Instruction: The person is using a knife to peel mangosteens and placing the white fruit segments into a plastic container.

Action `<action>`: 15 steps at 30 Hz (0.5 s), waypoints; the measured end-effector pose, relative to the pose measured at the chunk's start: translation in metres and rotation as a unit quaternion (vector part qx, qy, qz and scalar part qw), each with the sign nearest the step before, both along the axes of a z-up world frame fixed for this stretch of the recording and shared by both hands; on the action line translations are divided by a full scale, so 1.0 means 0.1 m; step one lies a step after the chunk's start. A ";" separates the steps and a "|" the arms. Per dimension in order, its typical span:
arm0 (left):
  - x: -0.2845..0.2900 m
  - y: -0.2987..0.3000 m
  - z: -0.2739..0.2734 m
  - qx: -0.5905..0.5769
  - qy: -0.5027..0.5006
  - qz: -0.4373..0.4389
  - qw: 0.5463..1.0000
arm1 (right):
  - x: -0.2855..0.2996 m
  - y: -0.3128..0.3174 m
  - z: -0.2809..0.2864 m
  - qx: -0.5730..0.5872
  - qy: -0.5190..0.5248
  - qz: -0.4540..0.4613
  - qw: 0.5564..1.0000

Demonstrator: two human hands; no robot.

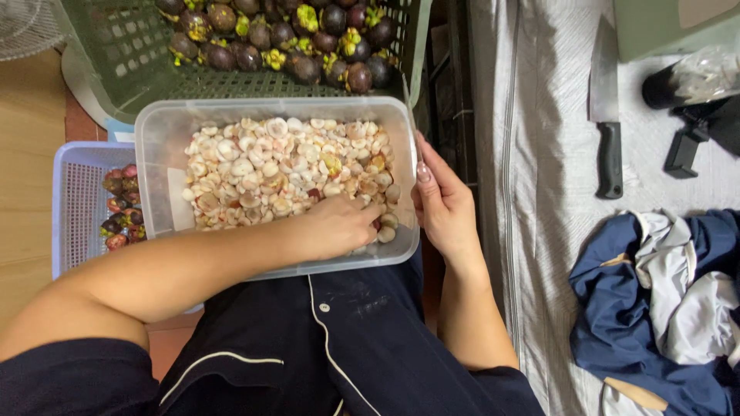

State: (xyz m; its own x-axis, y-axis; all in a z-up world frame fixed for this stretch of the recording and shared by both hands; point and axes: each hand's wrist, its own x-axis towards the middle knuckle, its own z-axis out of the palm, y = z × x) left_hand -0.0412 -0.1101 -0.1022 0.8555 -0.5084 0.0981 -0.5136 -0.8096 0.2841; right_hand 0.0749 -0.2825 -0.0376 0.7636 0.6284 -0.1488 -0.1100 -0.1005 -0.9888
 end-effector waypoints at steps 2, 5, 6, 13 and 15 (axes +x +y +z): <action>-0.02 0.13 0.24 -0.034 0.043 0.010 0.998 | 0.07 0.05 0.06 -0.013 -0.020 -0.003 1.000; -0.17 0.43 0.77 -0.119 0.146 0.081 0.979 | 0.19 0.10 0.20 -0.034 -0.042 -0.021 0.998; -0.26 0.55 0.98 -0.164 0.202 0.139 0.955 | 0.23 0.14 0.25 -0.038 -0.046 -0.039 0.997; -1.93 1.51 1.31 -0.215 0.066 0.494 0.840 | 0.44 0.38 0.05 0.011 -0.003 -0.010 1.000; -2.34 1.71 1.14 -0.121 0.130 0.613 0.770 | 0.44 0.47 0.00 0.008 0.009 0.005 1.000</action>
